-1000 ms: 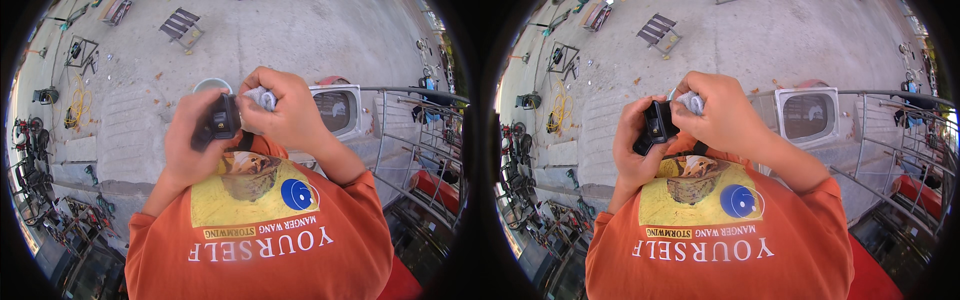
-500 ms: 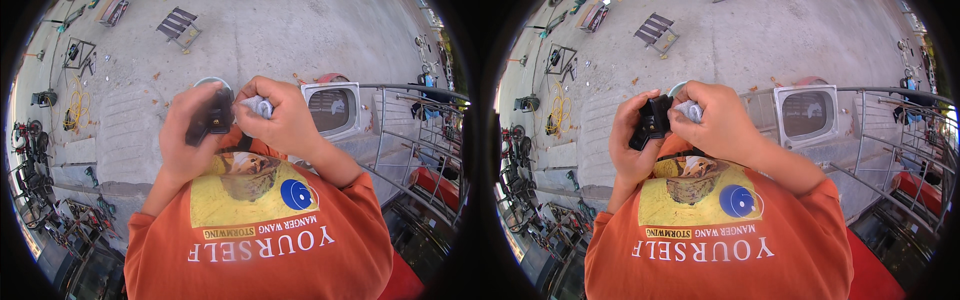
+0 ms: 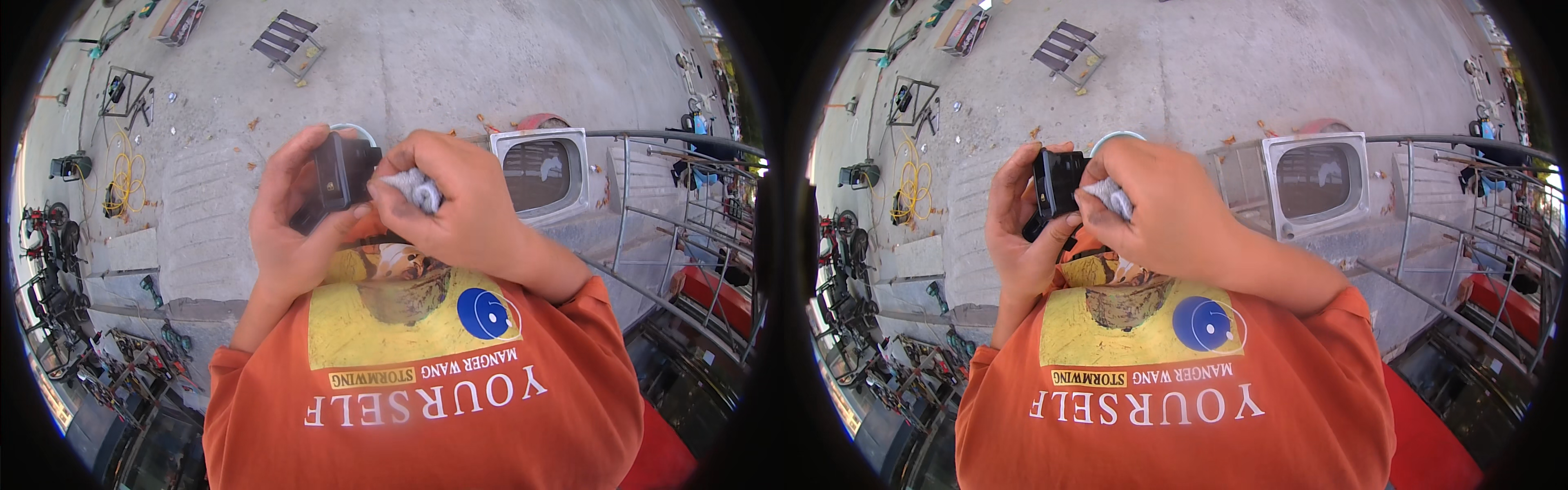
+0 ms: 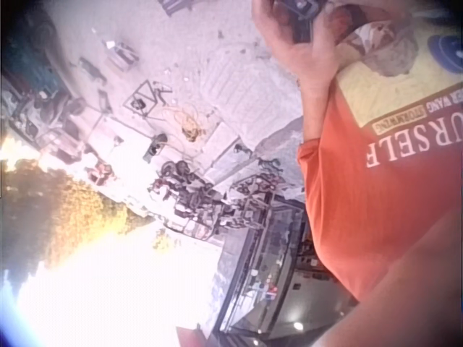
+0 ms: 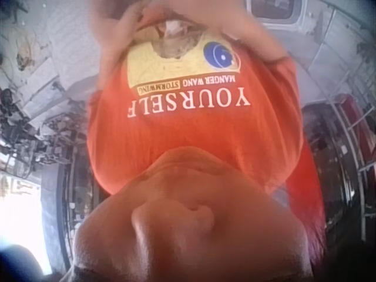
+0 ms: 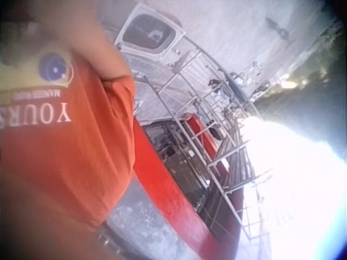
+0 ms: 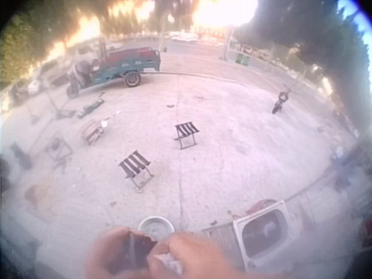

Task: The person wipes a small black electronic component with a white cloth, repeatedly rotating it to clean different sides. The person periodically dips the cloth into a sink to wet it and continues wiping the component throughout the clip.

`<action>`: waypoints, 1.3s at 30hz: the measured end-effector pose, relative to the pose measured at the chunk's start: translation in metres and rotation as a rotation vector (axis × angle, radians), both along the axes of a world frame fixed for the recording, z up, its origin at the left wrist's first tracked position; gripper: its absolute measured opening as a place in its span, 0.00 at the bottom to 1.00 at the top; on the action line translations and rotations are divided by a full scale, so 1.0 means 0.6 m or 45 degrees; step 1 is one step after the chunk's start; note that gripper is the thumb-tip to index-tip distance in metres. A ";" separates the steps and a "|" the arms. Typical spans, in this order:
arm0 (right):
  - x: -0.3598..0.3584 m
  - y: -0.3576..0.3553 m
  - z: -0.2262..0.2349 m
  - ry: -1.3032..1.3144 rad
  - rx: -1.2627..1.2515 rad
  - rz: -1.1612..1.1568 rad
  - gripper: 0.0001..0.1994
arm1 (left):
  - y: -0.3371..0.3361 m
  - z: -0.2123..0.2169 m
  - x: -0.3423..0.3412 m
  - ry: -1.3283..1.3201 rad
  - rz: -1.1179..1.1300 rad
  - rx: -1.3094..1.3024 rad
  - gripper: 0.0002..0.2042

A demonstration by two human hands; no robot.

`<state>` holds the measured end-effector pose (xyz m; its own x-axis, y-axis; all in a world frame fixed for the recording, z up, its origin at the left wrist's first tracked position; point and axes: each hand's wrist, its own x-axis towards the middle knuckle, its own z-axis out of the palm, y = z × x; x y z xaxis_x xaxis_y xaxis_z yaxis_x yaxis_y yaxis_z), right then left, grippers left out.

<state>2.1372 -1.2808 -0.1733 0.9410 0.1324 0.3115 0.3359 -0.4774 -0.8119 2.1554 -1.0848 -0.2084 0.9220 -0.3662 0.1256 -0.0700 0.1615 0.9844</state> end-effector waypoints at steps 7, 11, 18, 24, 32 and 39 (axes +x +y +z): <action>0.012 -0.007 0.003 -0.068 -0.077 -0.054 0.08 | -0.004 0.010 -0.008 0.143 -0.060 -0.088 0.36; 0.000 -0.001 0.004 -0.144 -0.040 0.044 0.08 | 0.000 -0.001 -0.004 0.231 -0.103 -0.226 0.37; -0.006 -0.007 0.004 -0.052 -0.035 0.146 0.09 | 0.000 0.000 -0.006 0.264 -0.098 -0.208 0.37; -0.007 0.000 0.007 -0.142 -0.062 0.154 0.07 | 0.000 0.004 -0.008 0.230 -0.115 -0.224 0.37; -0.002 -0.001 0.013 -0.116 -0.096 0.158 0.07 | 0.004 -0.004 -0.011 0.193 -0.118 -0.247 0.36; -0.003 0.001 0.009 -0.164 -0.078 0.183 0.09 | 0.006 -0.003 -0.012 0.280 -0.168 -0.275 0.36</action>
